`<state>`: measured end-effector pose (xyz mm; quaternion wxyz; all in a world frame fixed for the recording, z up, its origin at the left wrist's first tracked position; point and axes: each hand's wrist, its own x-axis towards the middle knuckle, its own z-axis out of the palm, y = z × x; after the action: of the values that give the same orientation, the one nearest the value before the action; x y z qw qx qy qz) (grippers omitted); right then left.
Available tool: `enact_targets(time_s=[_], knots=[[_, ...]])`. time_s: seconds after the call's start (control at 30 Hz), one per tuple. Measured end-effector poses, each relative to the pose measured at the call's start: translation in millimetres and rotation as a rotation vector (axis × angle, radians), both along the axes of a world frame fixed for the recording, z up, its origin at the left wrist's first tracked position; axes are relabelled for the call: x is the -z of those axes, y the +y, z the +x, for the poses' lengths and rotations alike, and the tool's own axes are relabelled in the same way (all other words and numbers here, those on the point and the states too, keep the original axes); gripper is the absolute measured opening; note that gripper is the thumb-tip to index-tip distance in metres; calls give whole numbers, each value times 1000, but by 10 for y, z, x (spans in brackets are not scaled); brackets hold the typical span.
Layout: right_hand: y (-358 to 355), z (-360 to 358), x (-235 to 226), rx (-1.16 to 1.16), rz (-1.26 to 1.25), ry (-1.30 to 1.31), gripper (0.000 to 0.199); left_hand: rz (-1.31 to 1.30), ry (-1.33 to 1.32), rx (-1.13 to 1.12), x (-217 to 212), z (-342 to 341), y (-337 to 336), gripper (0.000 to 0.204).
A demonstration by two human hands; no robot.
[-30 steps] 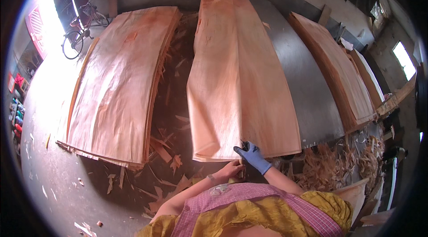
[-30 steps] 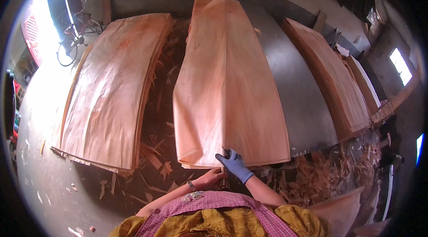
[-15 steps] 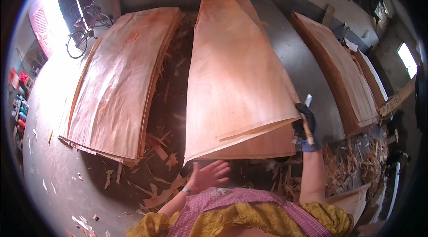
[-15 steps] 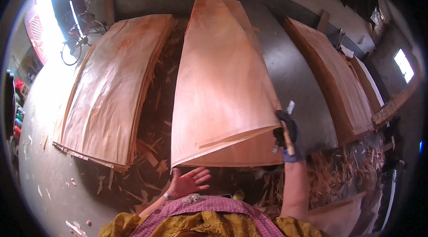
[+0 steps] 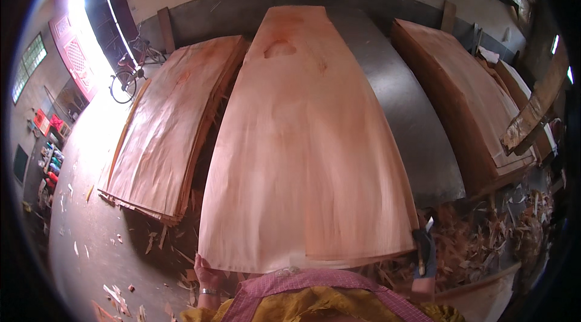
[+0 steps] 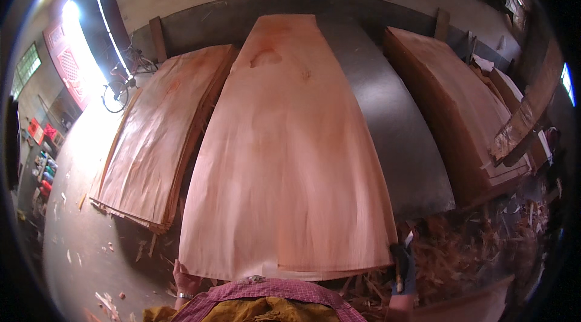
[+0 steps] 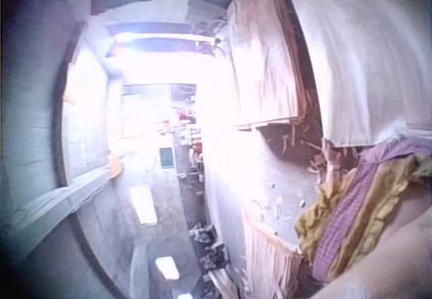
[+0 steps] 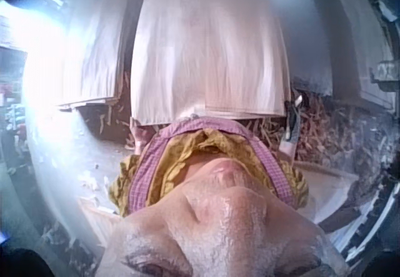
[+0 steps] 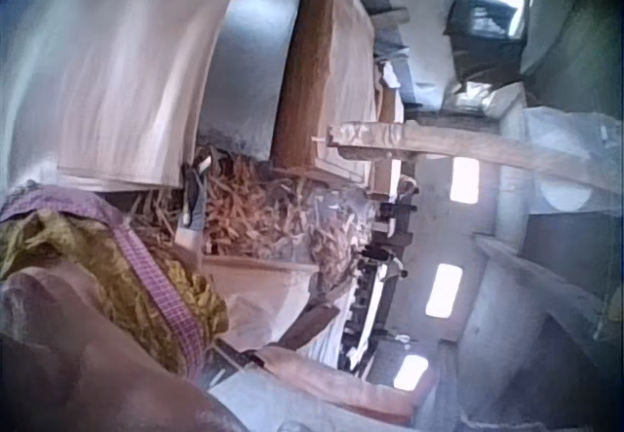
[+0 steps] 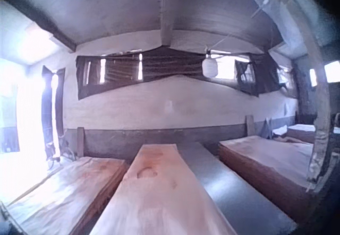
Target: The person handles wood veneer sheets by lifting them from a stack, moving them to a work surface, and using a small blade to trim and patch sections.
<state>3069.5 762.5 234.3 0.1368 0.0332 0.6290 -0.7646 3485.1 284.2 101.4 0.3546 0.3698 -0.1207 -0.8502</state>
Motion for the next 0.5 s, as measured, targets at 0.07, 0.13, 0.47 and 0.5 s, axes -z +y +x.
enact_targets(time_s=[0.07, 0.13, 0.47, 0.5], knots=[[261, -62, -1, -62, 159, -170, 43, 24, -101, -5, -251, -121, 335, 43], [405, -171, 209, -119, 173, -154, 51, -42, -123, 41, 104, -127, 278, 37], [-98, -2393, 462, -165, 679, 1, 58, -159, -189, 240, 490, -2704, -536, 18], [-15, -2592, 496, -161, 674, 40, 60, -156, -198, 255, 523, -2994, -581, 17]])
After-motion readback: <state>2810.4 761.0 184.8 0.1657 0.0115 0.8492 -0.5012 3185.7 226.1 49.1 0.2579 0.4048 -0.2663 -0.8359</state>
